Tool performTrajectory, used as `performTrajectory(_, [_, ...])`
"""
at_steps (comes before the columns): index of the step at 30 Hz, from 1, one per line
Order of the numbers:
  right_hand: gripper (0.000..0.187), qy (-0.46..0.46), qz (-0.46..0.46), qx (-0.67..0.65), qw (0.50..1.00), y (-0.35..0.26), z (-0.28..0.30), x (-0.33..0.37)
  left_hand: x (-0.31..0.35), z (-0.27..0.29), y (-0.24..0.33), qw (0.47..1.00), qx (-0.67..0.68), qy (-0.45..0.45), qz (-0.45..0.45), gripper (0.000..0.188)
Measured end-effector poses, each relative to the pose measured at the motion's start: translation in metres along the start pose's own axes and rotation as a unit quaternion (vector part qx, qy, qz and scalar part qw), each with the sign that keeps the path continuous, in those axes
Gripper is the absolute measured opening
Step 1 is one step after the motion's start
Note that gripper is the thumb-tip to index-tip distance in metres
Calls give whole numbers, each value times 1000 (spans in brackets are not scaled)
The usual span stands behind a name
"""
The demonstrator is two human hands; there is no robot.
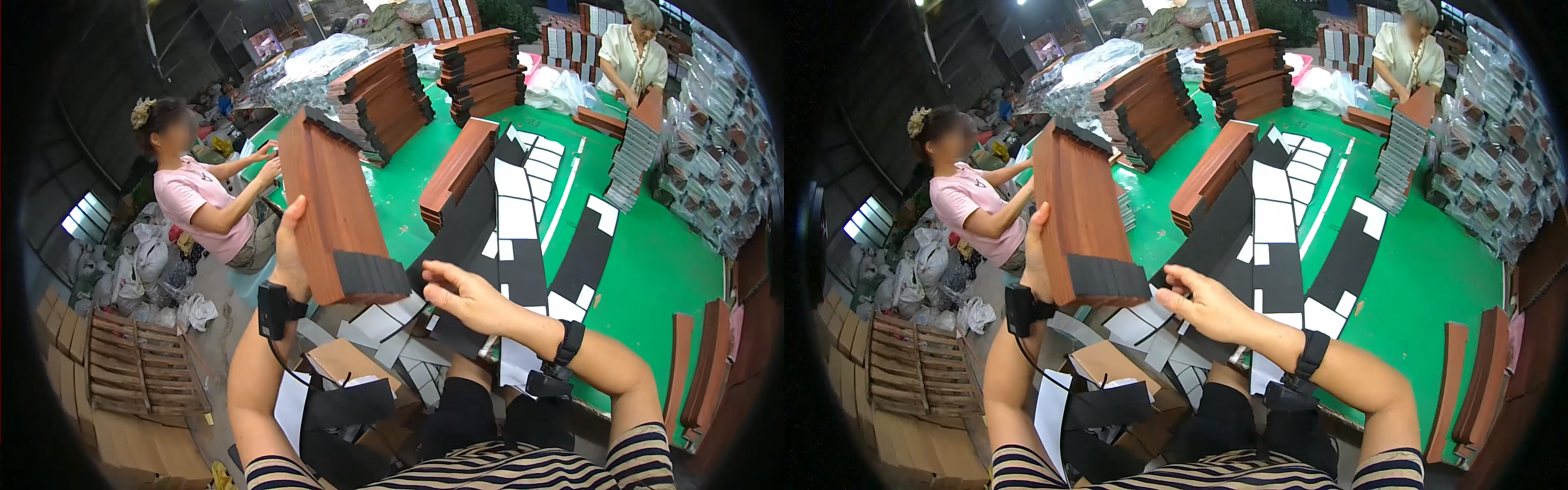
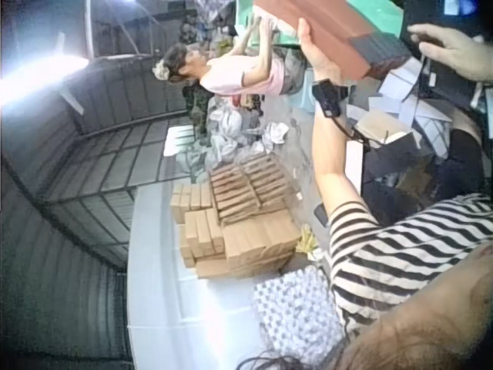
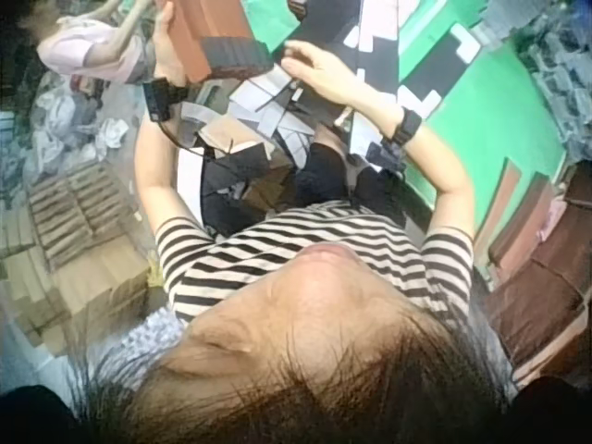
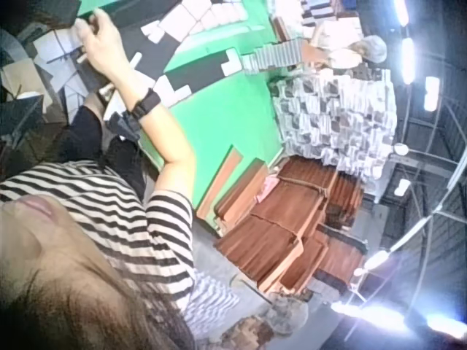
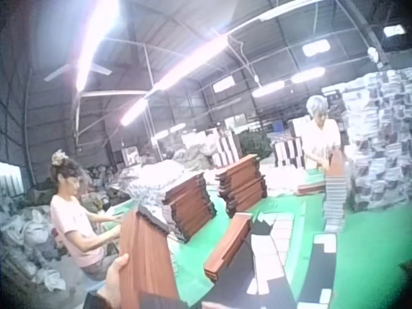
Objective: Applying black protective pads or stickers to the ends of wooden furniture components and stacking them on a table.
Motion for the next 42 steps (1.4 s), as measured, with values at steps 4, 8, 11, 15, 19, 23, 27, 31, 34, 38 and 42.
performTrajectory(4, [65, 94, 70, 7, 993, -27, 28, -33, -39, 12, 1, 999, -20, -7, 35, 62])
performTrajectory(8, [80, 159, 105, 4, 982, -43, 52, -77, -81, -19, -12, 997, -20, -46, 59, 57])
performTrajectory(11, [94, 174, 133, -37, 975, -47, 59, -93, -120, -42, -39, 994, -30, -80, 74, 55])
performTrajectory(15, [93, 199, 117, -13, 973, -39, 83, -99, -154, -72, -68, 979, -107, -124, 120, 56])
performTrajectory(19, [88, 208, 89, -23, 974, -27, 101, -97, -181, -86, -95, 963, -145, -155, 168, 57])
performTrajectory(23, [90, 221, 80, -24, 972, -22, 118, -98, -201, -97, -106, 956, -178, -166, 166, 58])
performTrajectory(27, [90, 221, 81, -21, 972, -20, 128, -102, -212, -105, -108, 944, -233, -174, 157, 58])
performTrajectory(31, [91, 226, 83, -13, 971, -21, 132, -100, -226, -97, -113, 944, -234, -176, 151, 59])
performTrajectory(34, [92, 252, 86, 35, 963, -18, 126, -100, -218, -103, -122, 945, -192, -200, 175, 68])
performTrajectory(38, [88, 247, 58, 27, 967, -11, 129, -101, -198, -107, -123, 956, -181, -176, 148, 81])
performTrajectory(42, [90, 264, 76, -97, 957, 5, 134, -105, -198, -88, -129, 941, -8, -269, 206, 88])
Point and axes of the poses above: each hand's wrist, its own x-axis away from the middle knuckle, its own z-axis out of the back of the hand, y = z × x, the point moved 9 cm from there along -x, towards the middle knuckle, and after that the axes turned 11 degrees about -z, right-handed, at the moved point
